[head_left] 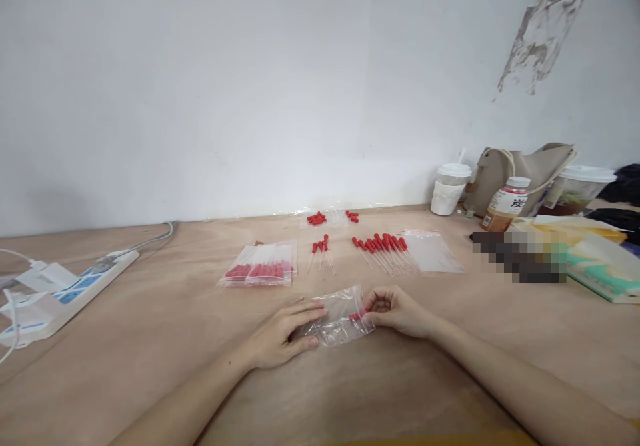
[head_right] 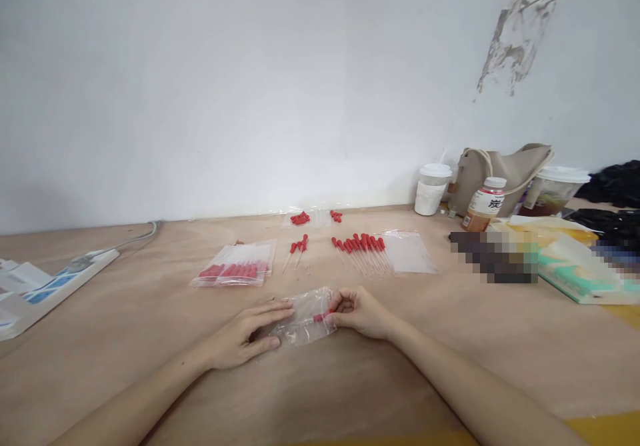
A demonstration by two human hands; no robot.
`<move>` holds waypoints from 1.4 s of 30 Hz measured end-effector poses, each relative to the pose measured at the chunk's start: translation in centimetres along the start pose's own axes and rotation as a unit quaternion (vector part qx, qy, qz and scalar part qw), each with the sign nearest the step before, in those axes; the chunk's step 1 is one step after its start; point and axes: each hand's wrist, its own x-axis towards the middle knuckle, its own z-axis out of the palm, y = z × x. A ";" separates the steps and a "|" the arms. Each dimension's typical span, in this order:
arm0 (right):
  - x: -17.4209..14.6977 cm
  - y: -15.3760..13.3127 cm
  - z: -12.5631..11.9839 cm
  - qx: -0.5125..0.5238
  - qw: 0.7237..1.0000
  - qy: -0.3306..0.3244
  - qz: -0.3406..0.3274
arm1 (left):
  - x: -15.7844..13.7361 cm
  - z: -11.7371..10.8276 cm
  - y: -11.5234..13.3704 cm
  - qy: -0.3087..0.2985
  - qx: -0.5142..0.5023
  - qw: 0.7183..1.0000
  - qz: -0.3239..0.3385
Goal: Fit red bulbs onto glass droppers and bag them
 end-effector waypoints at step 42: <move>19.0 -2.0 -0.1 -0.290 0.900 0.295 0.138 | 0.6 0.5 -0.5 -0.011 0.001 1.000 0.012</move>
